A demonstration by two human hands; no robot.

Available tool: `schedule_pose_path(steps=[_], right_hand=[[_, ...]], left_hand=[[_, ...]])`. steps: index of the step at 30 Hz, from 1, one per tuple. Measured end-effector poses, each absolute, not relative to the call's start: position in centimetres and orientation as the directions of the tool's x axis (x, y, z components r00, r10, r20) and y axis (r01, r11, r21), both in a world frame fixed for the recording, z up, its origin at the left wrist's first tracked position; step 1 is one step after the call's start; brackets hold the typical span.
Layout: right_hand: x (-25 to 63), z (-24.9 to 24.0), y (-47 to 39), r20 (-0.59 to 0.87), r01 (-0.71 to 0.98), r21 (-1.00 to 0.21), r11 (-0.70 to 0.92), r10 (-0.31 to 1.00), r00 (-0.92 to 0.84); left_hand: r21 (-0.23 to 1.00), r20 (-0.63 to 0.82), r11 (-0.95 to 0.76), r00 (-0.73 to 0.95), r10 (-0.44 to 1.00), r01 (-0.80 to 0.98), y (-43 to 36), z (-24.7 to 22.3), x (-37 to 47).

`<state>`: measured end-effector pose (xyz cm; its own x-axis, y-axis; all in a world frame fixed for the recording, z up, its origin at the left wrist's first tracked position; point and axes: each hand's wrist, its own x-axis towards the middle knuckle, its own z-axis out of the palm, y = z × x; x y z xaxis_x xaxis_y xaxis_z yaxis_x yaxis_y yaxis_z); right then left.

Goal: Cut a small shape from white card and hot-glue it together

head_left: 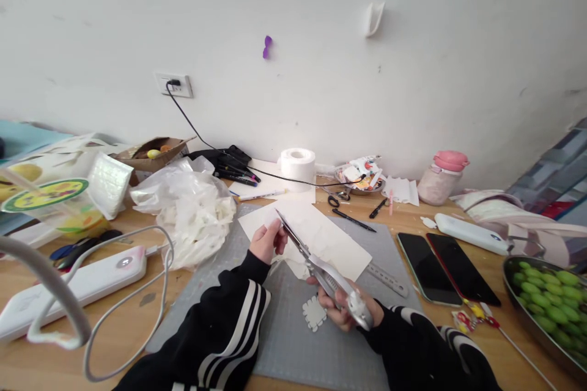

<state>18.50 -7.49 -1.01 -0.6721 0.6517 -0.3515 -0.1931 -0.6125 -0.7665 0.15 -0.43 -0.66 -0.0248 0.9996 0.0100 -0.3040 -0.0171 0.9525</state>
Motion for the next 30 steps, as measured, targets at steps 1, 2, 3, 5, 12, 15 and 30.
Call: schedule_pose_path(steps=[1,2,3,5,12,15,30], right_hand=[[18.53,-1.1,-7.38,-0.348,-0.196,-0.764,-0.614,0.649,-0.677],[18.54,-1.19,-7.28,-0.347,-0.196,-0.761,-0.618,0.643,-0.683],[18.54,-1.29,-7.19,-0.347,-0.193,-0.757,-0.625,0.634,-0.691],[18.53,-1.43,-7.08,-0.35,-0.188,-0.749,-0.636,0.62,-0.702],[18.53,-1.32,-7.15,-0.353,-0.197,-0.743,-0.64,0.625,-0.696],[18.51,-1.27,-7.06,-0.36,-0.19,-0.739,-0.647,0.617,-0.7],[18.49,-0.94,-7.6,-0.318,-0.215,-0.776,-0.593,0.662,-0.678]], left_hand=[[0.951,0.009,-0.015,-0.021,1.0,-0.308,-0.44,-0.63,0.12],[0.95,0.009,-0.014,-0.018,1.0,-0.311,-0.46,-0.6,0.09],[0.949,0.009,-0.014,-0.018,1.0,-0.315,-0.47,-0.56,0.06],[0.947,0.008,-0.012,-0.014,1.0,-0.322,-0.48,-0.5,0.03],[0.938,0.0,-0.006,-0.015,1.0,-0.347,-0.58,-0.46,0.07],[0.934,-0.003,-0.002,-0.013,1.0,-0.357,-0.59,-0.47,0.04],[0.947,-0.045,0.048,0.017,0.999,-0.318,0.14,-0.69,-0.17]])
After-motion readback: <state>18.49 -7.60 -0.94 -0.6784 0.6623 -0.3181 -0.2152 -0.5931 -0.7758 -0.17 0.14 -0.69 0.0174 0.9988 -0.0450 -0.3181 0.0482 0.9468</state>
